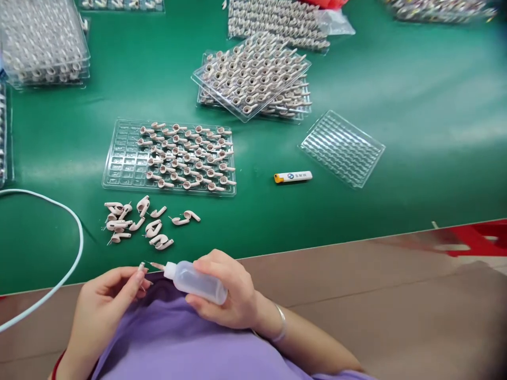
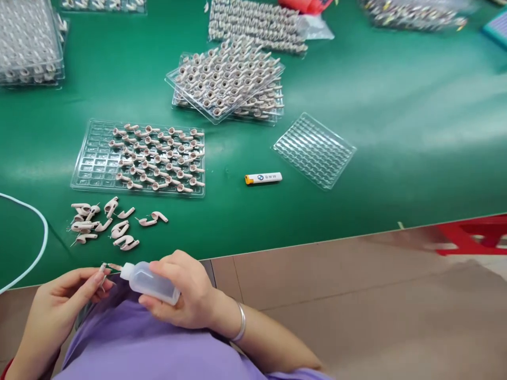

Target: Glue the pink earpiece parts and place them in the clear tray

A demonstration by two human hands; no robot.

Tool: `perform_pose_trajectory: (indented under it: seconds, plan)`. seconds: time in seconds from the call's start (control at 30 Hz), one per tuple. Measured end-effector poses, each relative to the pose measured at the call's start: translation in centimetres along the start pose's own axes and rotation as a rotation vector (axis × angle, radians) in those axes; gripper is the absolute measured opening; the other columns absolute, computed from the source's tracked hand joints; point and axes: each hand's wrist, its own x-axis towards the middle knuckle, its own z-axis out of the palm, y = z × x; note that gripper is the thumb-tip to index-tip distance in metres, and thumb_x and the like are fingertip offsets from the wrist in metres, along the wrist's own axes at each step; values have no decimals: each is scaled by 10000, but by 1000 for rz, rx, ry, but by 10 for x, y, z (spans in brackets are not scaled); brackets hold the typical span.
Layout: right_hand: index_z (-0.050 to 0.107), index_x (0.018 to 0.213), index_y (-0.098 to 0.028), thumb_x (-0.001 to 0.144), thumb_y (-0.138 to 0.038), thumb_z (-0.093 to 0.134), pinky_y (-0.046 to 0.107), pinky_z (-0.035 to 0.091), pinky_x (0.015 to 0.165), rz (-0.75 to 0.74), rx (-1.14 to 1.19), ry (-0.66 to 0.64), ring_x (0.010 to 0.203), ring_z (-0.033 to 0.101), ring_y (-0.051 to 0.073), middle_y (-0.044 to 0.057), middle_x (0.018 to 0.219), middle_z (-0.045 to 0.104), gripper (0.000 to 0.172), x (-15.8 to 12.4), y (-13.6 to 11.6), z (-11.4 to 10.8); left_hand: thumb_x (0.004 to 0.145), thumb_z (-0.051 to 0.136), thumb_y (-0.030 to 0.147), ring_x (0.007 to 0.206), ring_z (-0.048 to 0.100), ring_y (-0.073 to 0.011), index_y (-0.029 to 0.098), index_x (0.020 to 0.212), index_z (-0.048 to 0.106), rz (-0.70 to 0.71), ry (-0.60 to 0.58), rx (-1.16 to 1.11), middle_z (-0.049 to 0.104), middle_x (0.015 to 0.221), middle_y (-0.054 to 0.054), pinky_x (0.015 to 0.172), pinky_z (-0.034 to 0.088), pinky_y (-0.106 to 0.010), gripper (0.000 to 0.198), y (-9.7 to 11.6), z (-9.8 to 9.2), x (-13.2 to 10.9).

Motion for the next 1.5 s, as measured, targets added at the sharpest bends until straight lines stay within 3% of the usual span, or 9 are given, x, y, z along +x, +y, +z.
perform_pose_trajectory:
  seconds: [0.23, 0.4, 0.6, 1.0, 1.5]
  plan:
    - [431, 1315, -208, 851, -319, 611, 308, 502, 521, -54, -66, -7, 592, 588, 175, 45, 771, 665, 510, -1, 2, 3, 675, 756, 497, 565, 669, -182, 189, 741, 770, -38, 143, -31, 741, 647, -46, 572, 568, -242, 315, 11, 13, -9]
    - [451, 1289, -184, 851, -308, 613, 310, 505, 525, -61, -74, -23, 614, 598, 186, 66, 782, 670, 483, 0, 1, 3, 685, 759, 424, 572, 662, -144, 187, 754, 768, -45, 118, -27, 746, 655, -16, 574, 536, -184, 247, 16, 13, -9]
    - [437, 1307, -198, 851, -320, 616, 311, 513, 530, -51, -82, -34, 612, 600, 180, 55, 790, 673, 505, -2, 2, 2, 704, 728, 467, 554, 676, -161, 183, 754, 767, -11, 53, 18, 750, 649, -33, 545, 552, -202, 291, 9, 8, -5]
    - [485, 1247, -143, 850, -288, 615, 293, 481, 540, -83, -70, -19, 614, 572, 171, 62, 776, 658, 441, -1, 3, 3, 717, 737, 452, 565, 667, -166, 205, 727, 761, -25, 114, 11, 743, 646, -27, 565, 547, -218, 248, 18, 13, -10]
    - [490, 1238, -158, 865, -298, 596, 288, 483, 539, -73, -86, -33, 606, 561, 163, 56, 778, 653, 412, -2, 2, 2, 695, 757, 452, 563, 675, -181, 189, 726, 762, -8, 88, 6, 747, 643, -36, 557, 558, -232, 265, 15, 11, -7]
